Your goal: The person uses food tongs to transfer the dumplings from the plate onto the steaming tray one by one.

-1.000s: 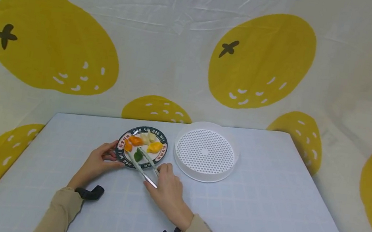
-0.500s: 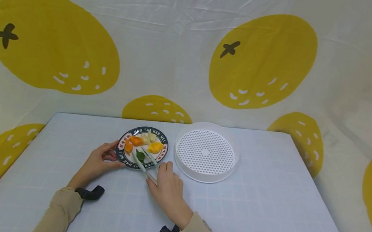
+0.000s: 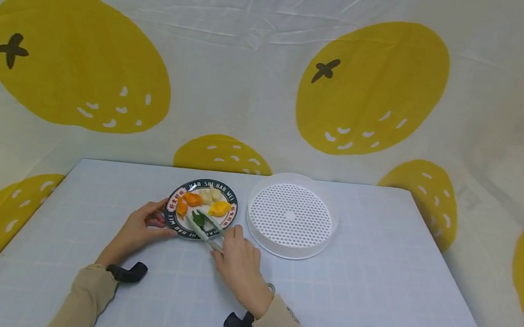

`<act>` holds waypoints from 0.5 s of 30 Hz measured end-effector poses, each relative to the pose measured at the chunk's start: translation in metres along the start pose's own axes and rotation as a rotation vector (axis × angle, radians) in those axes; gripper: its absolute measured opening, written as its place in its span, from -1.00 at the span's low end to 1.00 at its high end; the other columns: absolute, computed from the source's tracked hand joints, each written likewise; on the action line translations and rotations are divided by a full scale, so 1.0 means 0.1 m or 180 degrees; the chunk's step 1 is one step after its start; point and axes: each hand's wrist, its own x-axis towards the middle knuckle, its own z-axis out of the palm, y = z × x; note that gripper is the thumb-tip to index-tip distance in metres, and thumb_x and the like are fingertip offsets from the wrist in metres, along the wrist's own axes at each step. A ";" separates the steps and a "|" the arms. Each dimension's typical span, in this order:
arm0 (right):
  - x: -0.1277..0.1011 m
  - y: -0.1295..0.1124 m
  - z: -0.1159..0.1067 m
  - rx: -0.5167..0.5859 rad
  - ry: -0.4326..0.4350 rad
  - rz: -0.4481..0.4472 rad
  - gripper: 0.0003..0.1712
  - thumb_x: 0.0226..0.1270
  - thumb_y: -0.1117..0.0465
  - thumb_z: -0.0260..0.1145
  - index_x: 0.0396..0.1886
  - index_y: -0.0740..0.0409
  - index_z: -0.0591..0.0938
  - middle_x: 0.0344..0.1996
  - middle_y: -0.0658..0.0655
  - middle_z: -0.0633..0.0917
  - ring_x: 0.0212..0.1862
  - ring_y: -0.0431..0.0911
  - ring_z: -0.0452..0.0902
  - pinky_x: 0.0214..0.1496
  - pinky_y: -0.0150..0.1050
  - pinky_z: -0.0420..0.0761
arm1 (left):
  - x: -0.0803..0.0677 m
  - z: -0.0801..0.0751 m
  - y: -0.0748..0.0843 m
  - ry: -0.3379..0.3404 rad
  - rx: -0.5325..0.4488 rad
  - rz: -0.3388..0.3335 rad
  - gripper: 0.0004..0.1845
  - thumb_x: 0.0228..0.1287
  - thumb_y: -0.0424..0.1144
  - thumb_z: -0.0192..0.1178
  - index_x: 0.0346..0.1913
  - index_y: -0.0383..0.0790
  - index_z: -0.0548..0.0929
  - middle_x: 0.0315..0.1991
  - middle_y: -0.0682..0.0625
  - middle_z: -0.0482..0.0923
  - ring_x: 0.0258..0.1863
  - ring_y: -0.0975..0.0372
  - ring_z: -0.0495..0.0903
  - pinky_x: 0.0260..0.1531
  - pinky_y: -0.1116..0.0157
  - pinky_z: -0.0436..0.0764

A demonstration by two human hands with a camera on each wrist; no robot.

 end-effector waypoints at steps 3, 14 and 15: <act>0.01 0.01 0.00 -0.0022 0.0025 0.0012 -0.56 0.17 0.09 0.52 -0.12 0.26 0.56 -0.35 0.06 0.46 -0.54 -0.15 0.33 -0.65 -0.36 0.30 | 0.00 0.00 0.00 -0.0002 -0.0015 0.0006 0.11 -0.19 0.05 0.63 0.49 -0.13 0.32 -0.05 -0.06 0.49 -0.13 0.14 0.57 -0.11 0.41 0.63; 0.02 0.03 -0.02 -0.0312 0.0123 -0.0013 -0.61 0.12 0.09 0.55 -0.22 0.19 0.58 -0.37 0.05 0.48 -0.56 -0.15 0.35 -0.68 -0.34 0.30 | 0.00 0.01 0.01 -0.0016 0.0022 -0.0087 0.12 -0.21 0.10 0.62 0.49 -0.07 0.32 -0.04 -0.04 0.49 -0.12 0.14 0.57 -0.10 0.39 0.63; 0.02 0.03 -0.03 -0.0327 0.0114 -0.0020 -0.61 0.13 0.08 0.55 -0.23 0.19 0.58 -0.37 0.05 0.48 -0.56 -0.15 0.35 -0.68 -0.35 0.30 | 0.00 0.01 0.02 -0.0016 0.0026 -0.0071 0.11 -0.20 0.09 0.62 0.49 -0.07 0.32 -0.04 -0.04 0.49 -0.12 0.14 0.57 -0.09 0.39 0.63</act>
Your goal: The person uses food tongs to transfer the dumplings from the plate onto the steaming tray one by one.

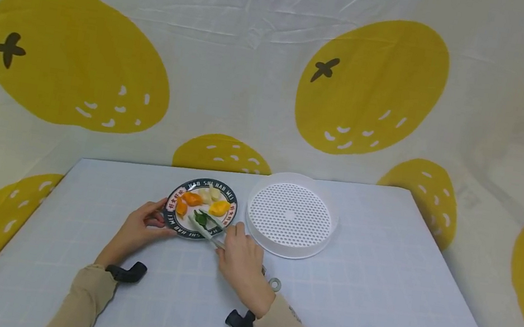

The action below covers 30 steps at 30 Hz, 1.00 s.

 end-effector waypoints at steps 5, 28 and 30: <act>0.01 0.01 -0.03 -0.0030 -0.0017 -0.0022 -0.60 0.12 0.07 0.56 -0.20 0.19 0.60 -0.35 0.05 0.49 -0.55 -0.17 0.35 -0.66 -0.37 0.32 | 0.00 0.00 0.00 0.0008 0.0012 0.0076 0.09 -0.17 0.06 0.62 0.49 -0.10 0.32 -0.03 -0.05 0.49 -0.12 0.14 0.57 -0.09 0.37 0.63; 0.00 0.02 -0.09 -0.0152 0.0274 -0.0321 -0.71 0.06 0.20 0.55 -0.37 0.17 0.58 -0.49 0.00 0.43 -0.65 -0.18 0.28 -0.71 -0.34 0.25 | -0.02 -0.01 0.02 0.0017 0.0076 0.0068 0.09 -0.18 0.10 0.61 0.47 -0.10 0.34 -0.06 -0.04 0.49 -0.12 0.14 0.56 -0.06 0.32 0.63; 0.00 0.03 -0.08 -0.0133 0.0281 -0.0334 -0.71 0.07 0.20 0.56 -0.36 0.17 0.58 -0.49 0.00 0.44 -0.64 -0.18 0.29 -0.71 -0.34 0.26 | -0.02 0.00 0.02 0.0013 0.0086 0.0070 0.09 -0.17 0.10 0.61 0.48 -0.11 0.34 -0.06 -0.05 0.49 -0.12 0.14 0.56 -0.05 0.31 0.63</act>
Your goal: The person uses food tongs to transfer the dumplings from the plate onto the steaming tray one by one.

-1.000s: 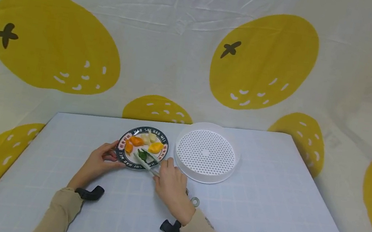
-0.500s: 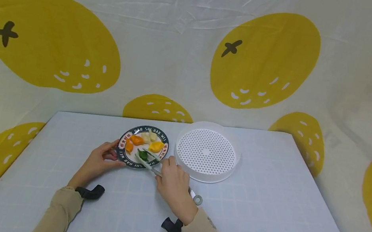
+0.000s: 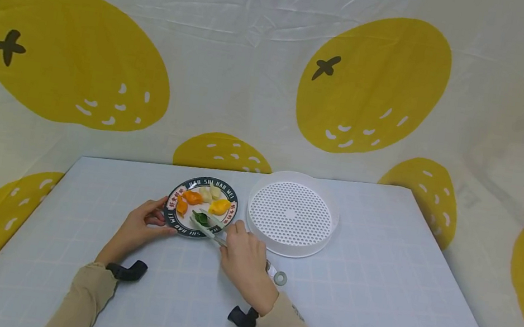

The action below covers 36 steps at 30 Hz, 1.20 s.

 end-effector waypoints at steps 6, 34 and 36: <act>0.00 0.03 -0.02 0.0015 -0.0001 0.0005 -0.69 0.08 0.17 0.56 -0.29 0.18 0.62 -0.45 0.00 0.48 -0.61 -0.17 0.34 -0.67 -0.33 0.30 | 0.01 0.00 0.00 -0.0002 0.0017 -0.0028 0.09 -0.18 0.11 0.61 0.48 -0.11 0.34 -0.06 -0.04 0.49 -0.12 0.15 0.56 -0.06 0.34 0.63; 0.08 0.61 -0.63 0.0258 0.0274 0.0636 -0.58 0.08 0.17 0.56 -0.06 0.19 0.69 -0.20 0.08 0.66 -0.43 0.00 0.56 -0.59 -0.16 0.48 | 0.01 0.00 0.00 -0.0003 0.0046 -0.0068 0.12 -0.21 0.18 0.59 0.48 -0.07 0.34 -0.06 -0.01 0.49 -0.12 0.15 0.57 -0.06 0.34 0.63; 0.09 0.68 -0.66 0.0241 0.0237 0.0717 -0.56 0.10 0.16 0.55 -0.03 0.20 0.68 -0.17 0.10 0.66 -0.38 0.03 0.59 -0.56 -0.12 0.51 | 0.01 -0.01 0.00 0.0004 0.0023 -0.0051 0.11 -0.22 0.17 0.60 0.47 -0.06 0.35 -0.07 -0.01 0.49 -0.13 0.15 0.57 -0.06 0.34 0.64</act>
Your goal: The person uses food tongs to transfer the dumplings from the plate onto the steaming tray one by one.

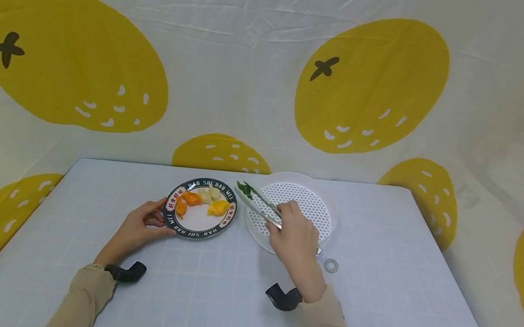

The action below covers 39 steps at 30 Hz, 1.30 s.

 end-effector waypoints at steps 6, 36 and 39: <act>0.07 0.19 -0.09 -0.0094 -0.0096 0.0287 -0.52 0.16 0.13 0.50 0.04 0.24 0.65 -0.10 0.18 0.65 -0.27 0.12 0.62 -0.50 -0.02 0.57 | 0.00 0.00 -0.02 -0.0010 -0.0019 0.0027 0.11 -0.21 0.17 0.60 0.48 -0.08 0.34 -0.06 -0.02 0.48 -0.12 0.15 0.56 -0.08 0.40 0.62; 0.20 0.81 -0.07 -0.0291 -0.0482 0.1178 -0.51 0.26 0.14 0.39 0.05 0.41 0.62 -0.17 0.32 0.59 -0.30 0.18 0.53 -0.33 0.04 0.54 | 0.00 -0.01 -0.01 -0.0032 -0.0058 -0.0036 0.12 -0.19 0.15 0.60 0.49 -0.06 0.32 -0.01 -0.01 0.48 -0.11 0.15 0.54 -0.08 0.38 0.61; 0.21 0.83 -0.04 -0.0322 -0.0525 0.1207 -0.51 0.26 0.14 0.39 0.06 0.41 0.62 -0.17 0.32 0.59 -0.31 0.18 0.53 -0.35 0.01 0.53 | 0.00 -0.01 -0.01 -0.0041 0.0005 0.0008 0.11 -0.16 0.14 0.59 0.50 -0.10 0.30 -0.01 -0.03 0.48 -0.12 0.14 0.54 -0.07 0.36 0.61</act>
